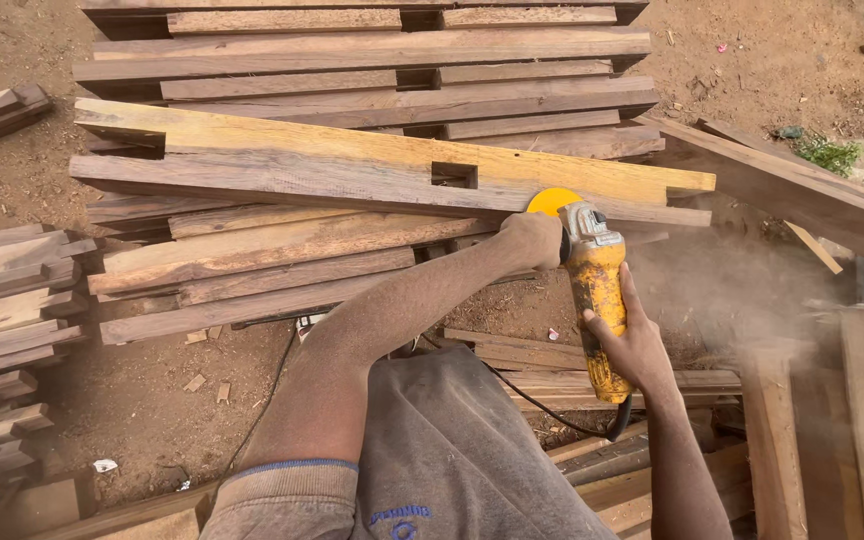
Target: The person sands the surfaces and edges of several wooden planks using a handheld power sander.
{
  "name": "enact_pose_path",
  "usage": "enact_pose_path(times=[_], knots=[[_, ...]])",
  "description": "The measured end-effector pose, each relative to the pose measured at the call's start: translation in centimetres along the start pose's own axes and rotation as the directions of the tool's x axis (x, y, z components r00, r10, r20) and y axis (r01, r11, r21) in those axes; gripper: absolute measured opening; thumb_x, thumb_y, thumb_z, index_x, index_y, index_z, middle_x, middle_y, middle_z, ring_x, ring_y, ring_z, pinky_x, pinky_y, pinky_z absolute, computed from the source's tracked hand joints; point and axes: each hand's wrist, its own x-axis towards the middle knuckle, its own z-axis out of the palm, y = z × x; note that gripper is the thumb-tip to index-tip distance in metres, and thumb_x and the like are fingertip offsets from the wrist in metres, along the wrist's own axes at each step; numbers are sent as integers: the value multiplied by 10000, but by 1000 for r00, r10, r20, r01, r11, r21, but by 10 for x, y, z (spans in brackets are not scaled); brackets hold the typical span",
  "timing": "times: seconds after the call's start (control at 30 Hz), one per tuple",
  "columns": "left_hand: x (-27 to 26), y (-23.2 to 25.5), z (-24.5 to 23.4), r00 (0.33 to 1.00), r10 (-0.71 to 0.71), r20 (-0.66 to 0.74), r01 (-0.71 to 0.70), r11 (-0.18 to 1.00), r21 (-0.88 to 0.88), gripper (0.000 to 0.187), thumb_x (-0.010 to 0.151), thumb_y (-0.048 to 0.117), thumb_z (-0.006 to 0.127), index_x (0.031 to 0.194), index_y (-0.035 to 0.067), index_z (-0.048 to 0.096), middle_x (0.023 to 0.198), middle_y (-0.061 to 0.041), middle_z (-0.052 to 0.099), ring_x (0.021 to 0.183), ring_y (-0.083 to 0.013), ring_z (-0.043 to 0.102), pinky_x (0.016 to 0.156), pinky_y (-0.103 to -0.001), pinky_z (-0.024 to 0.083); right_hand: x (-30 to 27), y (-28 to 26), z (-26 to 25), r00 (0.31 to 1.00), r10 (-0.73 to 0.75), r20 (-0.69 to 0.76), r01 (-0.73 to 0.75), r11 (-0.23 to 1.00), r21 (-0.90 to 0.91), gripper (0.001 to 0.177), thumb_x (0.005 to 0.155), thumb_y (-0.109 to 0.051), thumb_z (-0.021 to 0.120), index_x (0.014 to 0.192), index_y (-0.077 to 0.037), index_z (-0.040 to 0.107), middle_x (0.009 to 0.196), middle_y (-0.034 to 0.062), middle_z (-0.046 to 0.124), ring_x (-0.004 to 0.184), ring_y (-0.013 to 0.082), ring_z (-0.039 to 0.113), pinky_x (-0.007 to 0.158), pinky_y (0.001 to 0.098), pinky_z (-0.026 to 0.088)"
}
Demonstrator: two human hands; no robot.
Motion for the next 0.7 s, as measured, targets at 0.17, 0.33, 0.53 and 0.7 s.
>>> enact_pose_path(times=[0.17, 0.33, 0.53, 0.7], knots=[[-82, -94, -23, 989, -150, 1, 150, 988, 21, 340, 890, 238, 633, 1112, -11, 701, 1048, -176, 763, 917, -256, 771, 766, -431, 650, 0, -88, 41, 974, -193, 121, 187, 981, 55, 984, 880, -470, 665, 1657, -294, 89, 1233, 286, 686, 1148, 419, 690, 1018, 504, 515], [-192, -181, -38, 939, -335, -74, 317, 930, -187, 318, 841, 218, 629, 1056, 3, 722, 996, -205, 764, 929, -317, 767, 808, -439, 623, -11, -178, 79, 896, -391, 209, 382, 920, 83, 985, 893, -468, 659, 1664, -258, 82, 1152, 292, 713, 1064, 435, 712, 951, 513, 540], [-286, -276, -37, 840, -526, -137, 475, 833, -285, 342, 840, 276, 661, 1054, 41, 788, 1035, -240, 760, 996, -387, 738, 895, -472, 590, -25, -276, 120, 743, -590, 317, 582, 803, 129, 969, 911, -471, 663, 1664, -234, 101, 1061, 266, 717, 989, 418, 712, 897, 514, 543], [-350, -352, -31, 727, -673, -134, 620, 728, -292, 389, 797, 314, 740, 1077, 46, 767, 1078, -220, 752, 1020, -384, 728, 890, -492, 580, -31, -356, 156, 539, -818, 203, 780, 575, 247, 949, 926, -456, 686, 1658, -241, 120, 1143, 261, 709, 1004, 403, 702, 871, 510, 540]])
